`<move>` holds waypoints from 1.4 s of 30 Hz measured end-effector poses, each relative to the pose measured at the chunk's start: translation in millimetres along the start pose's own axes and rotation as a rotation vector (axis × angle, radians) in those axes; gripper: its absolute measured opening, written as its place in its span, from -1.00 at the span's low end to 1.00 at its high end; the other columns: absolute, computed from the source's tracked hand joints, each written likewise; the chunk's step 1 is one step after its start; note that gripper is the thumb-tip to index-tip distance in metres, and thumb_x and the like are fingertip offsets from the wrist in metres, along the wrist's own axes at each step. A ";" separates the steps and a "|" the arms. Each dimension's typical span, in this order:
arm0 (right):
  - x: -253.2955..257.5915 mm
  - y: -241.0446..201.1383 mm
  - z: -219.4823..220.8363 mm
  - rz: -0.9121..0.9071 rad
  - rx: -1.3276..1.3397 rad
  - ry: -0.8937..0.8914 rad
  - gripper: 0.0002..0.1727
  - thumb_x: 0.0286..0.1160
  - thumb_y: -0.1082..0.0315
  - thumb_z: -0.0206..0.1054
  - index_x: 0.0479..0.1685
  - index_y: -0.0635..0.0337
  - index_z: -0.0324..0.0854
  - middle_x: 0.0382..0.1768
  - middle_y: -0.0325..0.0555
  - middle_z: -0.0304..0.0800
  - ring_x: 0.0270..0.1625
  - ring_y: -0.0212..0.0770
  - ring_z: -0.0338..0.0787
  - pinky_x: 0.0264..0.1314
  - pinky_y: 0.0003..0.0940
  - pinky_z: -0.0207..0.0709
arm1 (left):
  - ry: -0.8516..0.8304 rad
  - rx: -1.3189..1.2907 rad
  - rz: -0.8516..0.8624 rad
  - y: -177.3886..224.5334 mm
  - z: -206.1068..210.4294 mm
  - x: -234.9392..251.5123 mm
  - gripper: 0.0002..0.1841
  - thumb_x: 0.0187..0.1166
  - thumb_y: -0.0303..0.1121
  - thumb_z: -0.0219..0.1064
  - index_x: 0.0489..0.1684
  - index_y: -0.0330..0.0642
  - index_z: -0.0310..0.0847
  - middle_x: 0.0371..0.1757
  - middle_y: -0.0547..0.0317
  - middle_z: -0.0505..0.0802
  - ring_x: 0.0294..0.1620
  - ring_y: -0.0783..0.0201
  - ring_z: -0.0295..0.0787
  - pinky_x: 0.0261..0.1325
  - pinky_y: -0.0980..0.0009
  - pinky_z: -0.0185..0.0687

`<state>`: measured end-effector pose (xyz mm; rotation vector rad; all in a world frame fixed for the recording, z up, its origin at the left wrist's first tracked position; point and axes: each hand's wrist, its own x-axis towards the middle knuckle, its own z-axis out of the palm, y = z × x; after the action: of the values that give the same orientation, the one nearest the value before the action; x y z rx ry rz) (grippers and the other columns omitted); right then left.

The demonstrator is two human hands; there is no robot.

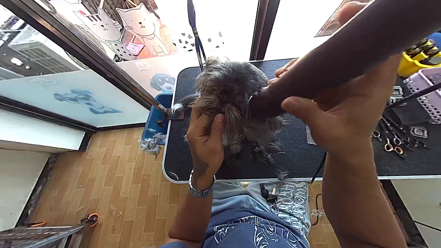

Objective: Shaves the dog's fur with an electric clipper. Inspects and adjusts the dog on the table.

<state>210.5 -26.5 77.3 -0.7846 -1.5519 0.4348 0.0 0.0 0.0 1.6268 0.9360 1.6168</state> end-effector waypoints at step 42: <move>-45.6 39.0 -48.6 0.373 0.850 0.496 -0.66 0.47 0.35 0.26 0.24 0.11 0.54 0.09 -0.04 0.75 0.24 -0.07 0.77 0.49 -0.07 0.57 | -0.121 -0.091 -0.061 -20.1 8.9 -1.0 -0.73 0.75 -0.21 0.24 -0.20 -0.18 0.76 -0.31 0.41 0.84 -0.27 0.60 0.77 -0.14 0.54 0.77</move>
<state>266.0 -39.6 25.2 -0.4446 -0.6406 1.0028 8.1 10.2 -17.7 1.5986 0.8300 1.4812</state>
